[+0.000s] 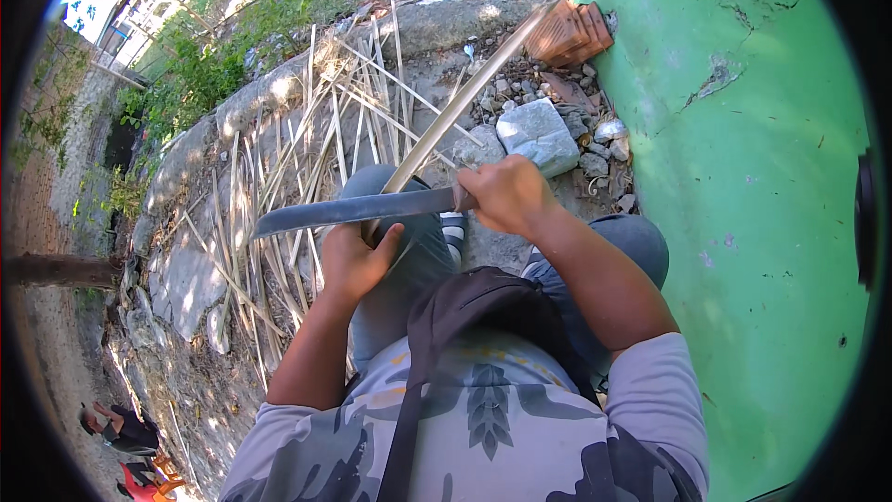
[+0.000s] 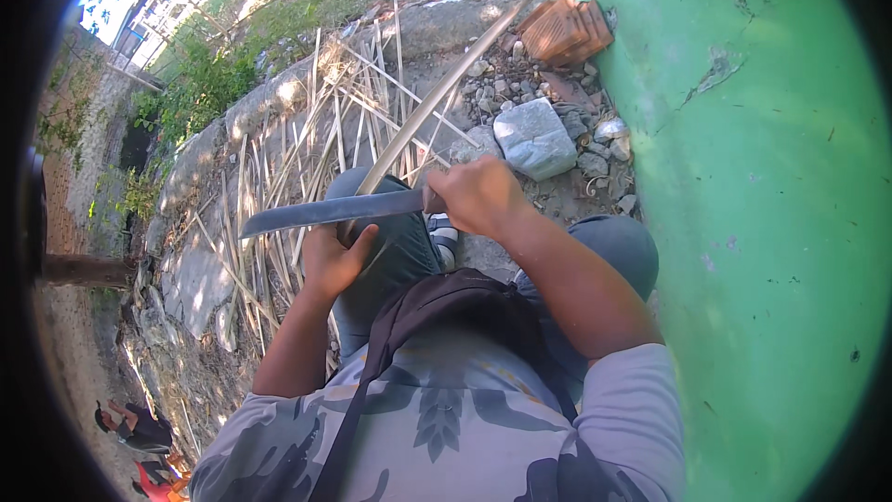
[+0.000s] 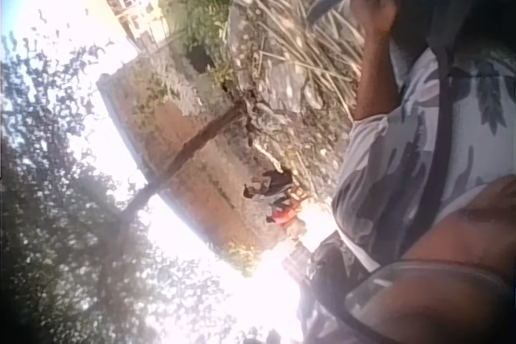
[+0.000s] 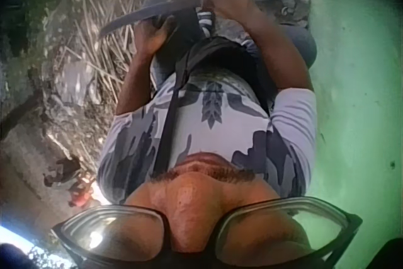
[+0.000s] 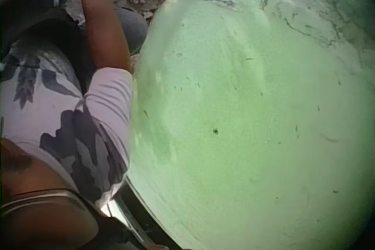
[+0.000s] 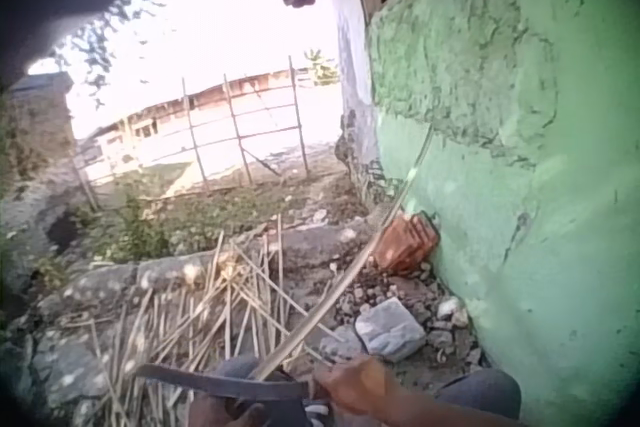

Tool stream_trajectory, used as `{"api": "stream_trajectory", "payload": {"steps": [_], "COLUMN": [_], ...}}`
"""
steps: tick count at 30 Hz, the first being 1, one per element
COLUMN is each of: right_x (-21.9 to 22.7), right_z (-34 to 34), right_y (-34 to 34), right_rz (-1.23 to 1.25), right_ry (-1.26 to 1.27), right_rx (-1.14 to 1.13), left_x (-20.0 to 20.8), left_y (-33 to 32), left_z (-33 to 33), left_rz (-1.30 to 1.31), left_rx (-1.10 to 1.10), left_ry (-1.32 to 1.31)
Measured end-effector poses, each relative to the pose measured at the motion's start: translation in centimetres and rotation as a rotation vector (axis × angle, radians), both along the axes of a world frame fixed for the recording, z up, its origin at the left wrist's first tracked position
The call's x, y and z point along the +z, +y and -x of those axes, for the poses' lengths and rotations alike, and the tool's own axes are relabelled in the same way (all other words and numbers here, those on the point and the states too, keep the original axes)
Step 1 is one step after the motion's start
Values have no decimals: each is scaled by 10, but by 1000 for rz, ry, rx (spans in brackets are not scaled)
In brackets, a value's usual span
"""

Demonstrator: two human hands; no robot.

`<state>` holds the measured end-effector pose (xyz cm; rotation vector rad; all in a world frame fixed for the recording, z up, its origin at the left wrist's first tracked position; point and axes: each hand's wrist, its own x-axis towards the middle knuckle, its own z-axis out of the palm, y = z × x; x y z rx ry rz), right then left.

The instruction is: The person scrapes a bamboo strip using a machete, discards it, and then picks up another bamboo strip and scrapes it with the machete.

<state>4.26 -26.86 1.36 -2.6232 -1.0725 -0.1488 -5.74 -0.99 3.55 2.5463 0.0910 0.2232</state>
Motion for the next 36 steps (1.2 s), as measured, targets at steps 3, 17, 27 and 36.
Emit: {"api": "stream_trajectory", "payload": {"steps": [3, 17, 27, 36], "right_x": [-5, -3, -1, -4], "right_z": [-16, -11, -8, -29], "right_y": [-18, -14, -19, -37], "right_rz": [-145, -110, -191, -116], "right_ry": [-61, -14, 67, 101], "right_rx": [-55, -62, -85, -212], "left_x": [12, -4, 16, 10], "left_y": [-5, 2, -7, -1], "left_z": [1, -3, 0, -2], "left_rz": [44, 106, 5, 10], "left_rx": [29, -46, 96, 42], "left_ry": [32, -117, 174, 115]}}
